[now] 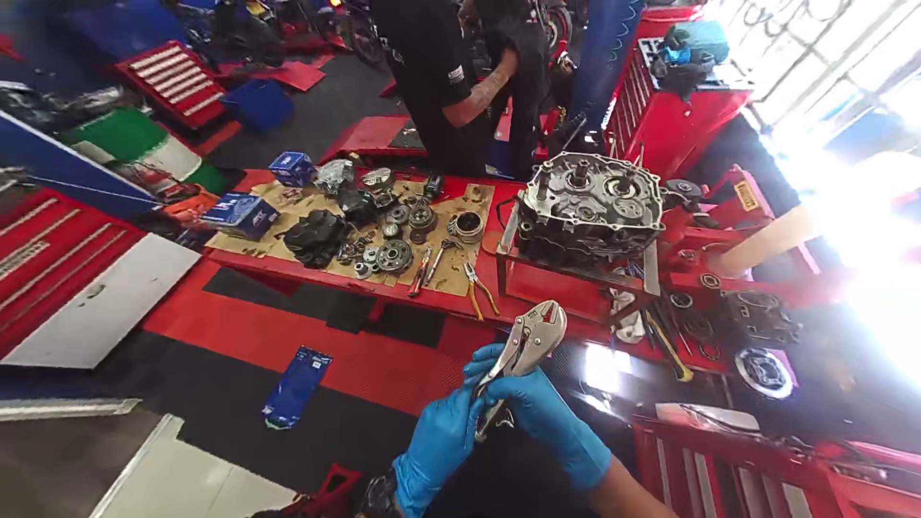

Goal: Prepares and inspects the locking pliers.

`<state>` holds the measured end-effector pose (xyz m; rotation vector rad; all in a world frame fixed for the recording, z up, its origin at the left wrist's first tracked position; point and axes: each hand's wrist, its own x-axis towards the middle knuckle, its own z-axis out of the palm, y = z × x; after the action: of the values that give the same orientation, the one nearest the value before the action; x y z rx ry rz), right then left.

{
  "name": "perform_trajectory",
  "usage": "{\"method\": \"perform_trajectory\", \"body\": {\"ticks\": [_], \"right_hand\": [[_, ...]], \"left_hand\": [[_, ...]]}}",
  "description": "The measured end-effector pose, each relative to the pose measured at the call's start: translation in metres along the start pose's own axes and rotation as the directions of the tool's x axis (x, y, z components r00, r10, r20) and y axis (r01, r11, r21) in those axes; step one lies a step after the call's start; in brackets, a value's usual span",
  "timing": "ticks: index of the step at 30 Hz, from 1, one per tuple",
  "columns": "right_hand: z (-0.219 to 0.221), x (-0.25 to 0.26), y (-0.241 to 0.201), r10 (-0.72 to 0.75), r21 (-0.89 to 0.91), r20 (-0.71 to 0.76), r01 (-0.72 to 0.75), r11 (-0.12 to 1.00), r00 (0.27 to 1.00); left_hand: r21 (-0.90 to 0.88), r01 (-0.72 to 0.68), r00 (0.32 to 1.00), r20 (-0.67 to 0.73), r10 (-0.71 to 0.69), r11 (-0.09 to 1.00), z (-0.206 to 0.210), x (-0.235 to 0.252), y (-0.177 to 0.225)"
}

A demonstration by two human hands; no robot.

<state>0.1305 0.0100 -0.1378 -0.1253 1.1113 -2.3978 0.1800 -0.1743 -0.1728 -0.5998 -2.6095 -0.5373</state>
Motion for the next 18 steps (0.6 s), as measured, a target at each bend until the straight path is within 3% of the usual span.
{"method": "perform_trajectory", "body": {"ticks": [3,6,8,11,14,16,17,18], "right_hand": [[0.007,0.006,-0.009,0.052,-0.016,0.099,-0.051,0.999,0.994],[0.017,0.013,-0.014,0.08,-0.002,0.027,-0.08,0.997,0.996],[0.021,0.017,-0.008,0.124,0.012,-0.076,-0.124,0.992,0.989],[0.012,0.016,0.008,0.239,0.018,-0.183,-0.24,0.971,0.954],[-0.001,0.009,0.025,0.315,-0.021,-0.234,-0.328,0.944,0.92],[-0.015,0.009,0.039,0.344,-0.052,-0.217,-0.362,0.931,0.914],[-0.023,0.006,0.048,0.362,-0.065,-0.186,-0.379,0.923,0.913],[-0.032,0.005,0.054,0.379,-0.076,-0.134,-0.391,0.917,0.916]], "left_hand": [[0.066,-0.005,0.999,-0.035,0.008,0.998,-0.015,0.001,0.003],[0.07,0.091,0.995,-0.037,-0.089,0.993,-0.019,0.005,0.01],[0.0,0.244,0.969,0.049,-0.243,0.97,-0.019,0.003,0.017],[-0.081,0.512,0.842,0.245,-0.481,0.855,-0.012,-0.005,0.034],[-0.084,0.737,0.635,0.429,-0.643,0.671,0.002,-0.016,0.051],[-0.147,0.844,0.502,0.552,-0.666,0.515,0.01,-0.019,0.049],[-0.238,0.893,0.44,0.642,-0.628,0.382,0.012,-0.025,0.044],[-0.353,0.905,0.424,0.717,-0.553,0.235,0.014,-0.029,0.037]]}}
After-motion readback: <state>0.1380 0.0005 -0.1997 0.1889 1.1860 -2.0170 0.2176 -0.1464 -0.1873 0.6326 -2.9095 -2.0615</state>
